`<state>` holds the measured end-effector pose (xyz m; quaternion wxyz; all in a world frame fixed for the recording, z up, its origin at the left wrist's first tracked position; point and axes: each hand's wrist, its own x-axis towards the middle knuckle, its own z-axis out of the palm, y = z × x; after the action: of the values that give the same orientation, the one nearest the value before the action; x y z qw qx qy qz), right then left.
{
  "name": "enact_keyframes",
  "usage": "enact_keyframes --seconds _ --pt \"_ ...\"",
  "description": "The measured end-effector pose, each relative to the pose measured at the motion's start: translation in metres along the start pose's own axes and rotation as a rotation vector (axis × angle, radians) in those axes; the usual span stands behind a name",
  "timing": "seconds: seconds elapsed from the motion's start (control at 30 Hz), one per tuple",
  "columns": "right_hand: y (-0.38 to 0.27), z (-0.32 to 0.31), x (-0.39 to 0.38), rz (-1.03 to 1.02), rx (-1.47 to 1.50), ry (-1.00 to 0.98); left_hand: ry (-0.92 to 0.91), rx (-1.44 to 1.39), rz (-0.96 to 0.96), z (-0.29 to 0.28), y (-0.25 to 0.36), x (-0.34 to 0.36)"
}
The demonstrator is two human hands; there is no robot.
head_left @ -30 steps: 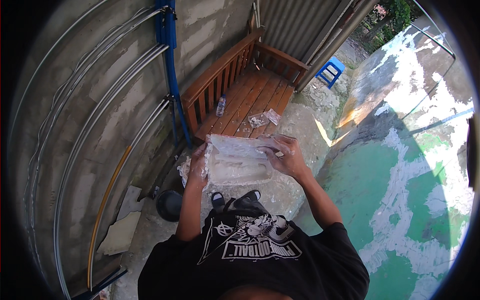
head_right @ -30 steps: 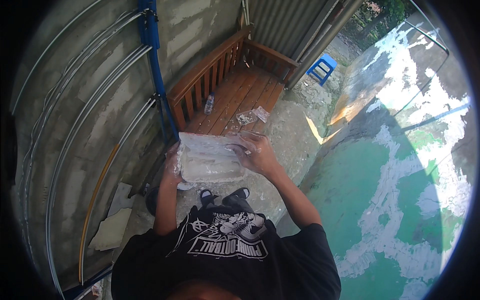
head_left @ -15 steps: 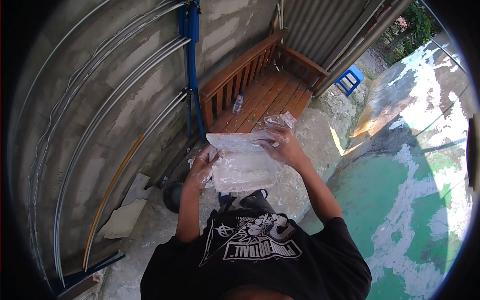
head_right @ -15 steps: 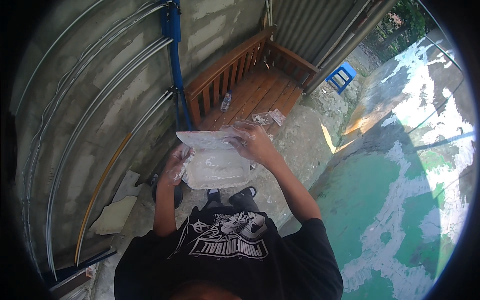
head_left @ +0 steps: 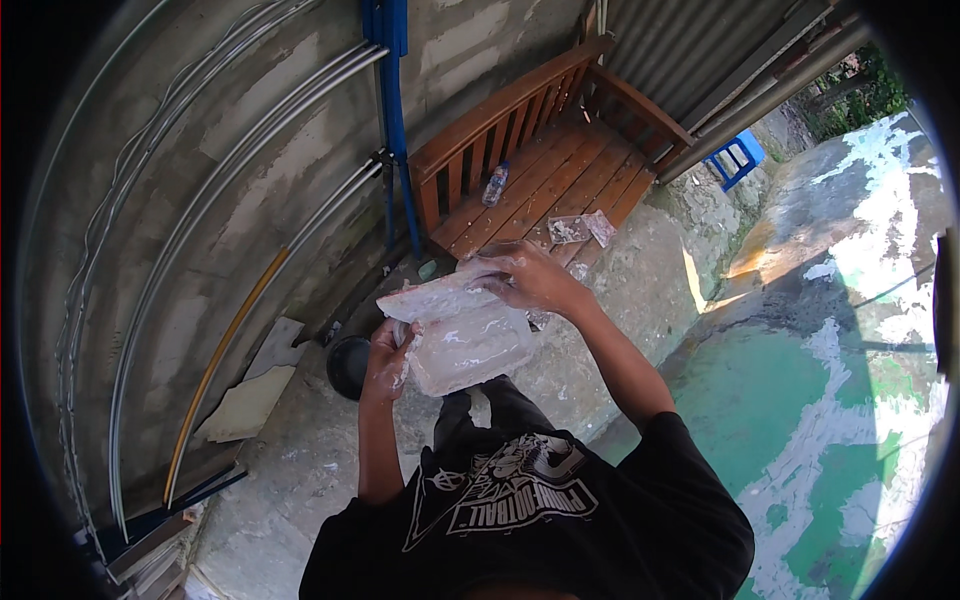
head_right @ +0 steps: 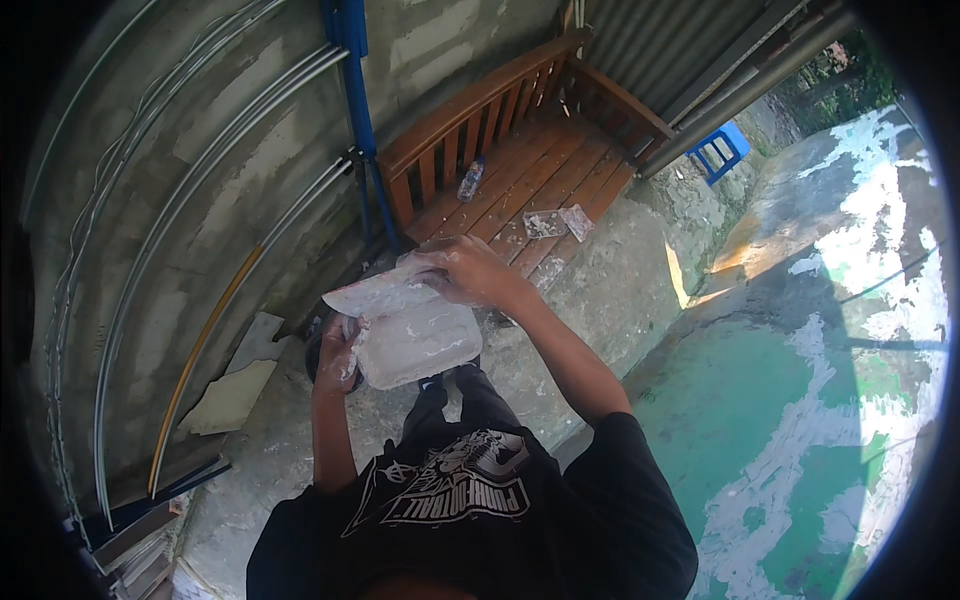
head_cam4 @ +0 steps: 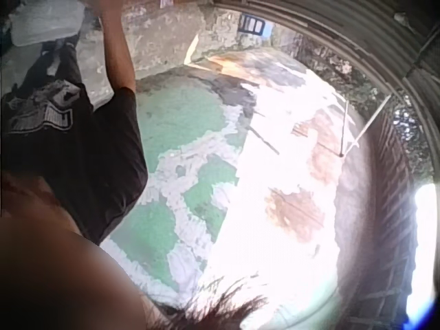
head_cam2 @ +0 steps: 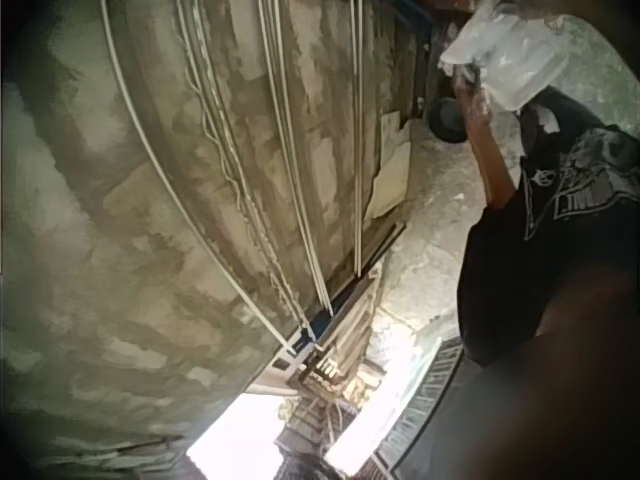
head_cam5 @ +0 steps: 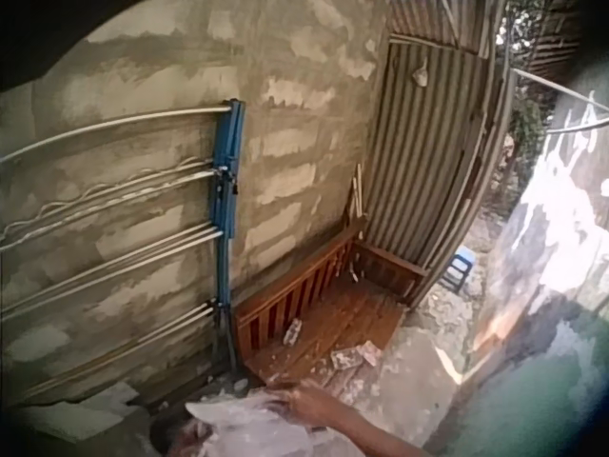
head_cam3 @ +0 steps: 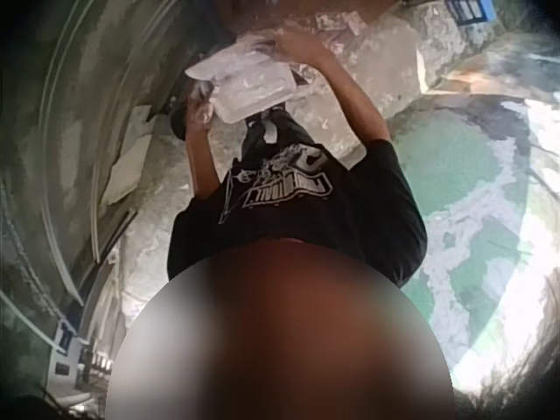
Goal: Applying plaster or filler to an exterior wall with a spatula.
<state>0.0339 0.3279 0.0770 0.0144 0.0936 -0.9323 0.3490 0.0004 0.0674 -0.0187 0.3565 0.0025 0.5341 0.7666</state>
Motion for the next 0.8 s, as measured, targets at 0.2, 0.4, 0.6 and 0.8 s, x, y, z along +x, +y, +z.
enact_keyframes --seconds 0.2,0.4,0.6,0.8 --pt "0.028 0.025 0.029 -0.123 0.028 -0.018 0.167 -0.035 0.128 -0.017 -0.024 0.012" --pt "0.088 0.046 0.056 -0.16 0.29 0.208 0.357 -0.08 0.261 -0.031 -0.056 0.033" --pt "0.284 0.188 0.059 0.676 0.852 0.436 0.583 -0.099 0.474 -0.092 -0.117 0.059" --pt "0.524 0.363 -0.001 0.834 -0.026 0.288 0.807 -0.197 0.447 -0.145 -0.206 0.115"
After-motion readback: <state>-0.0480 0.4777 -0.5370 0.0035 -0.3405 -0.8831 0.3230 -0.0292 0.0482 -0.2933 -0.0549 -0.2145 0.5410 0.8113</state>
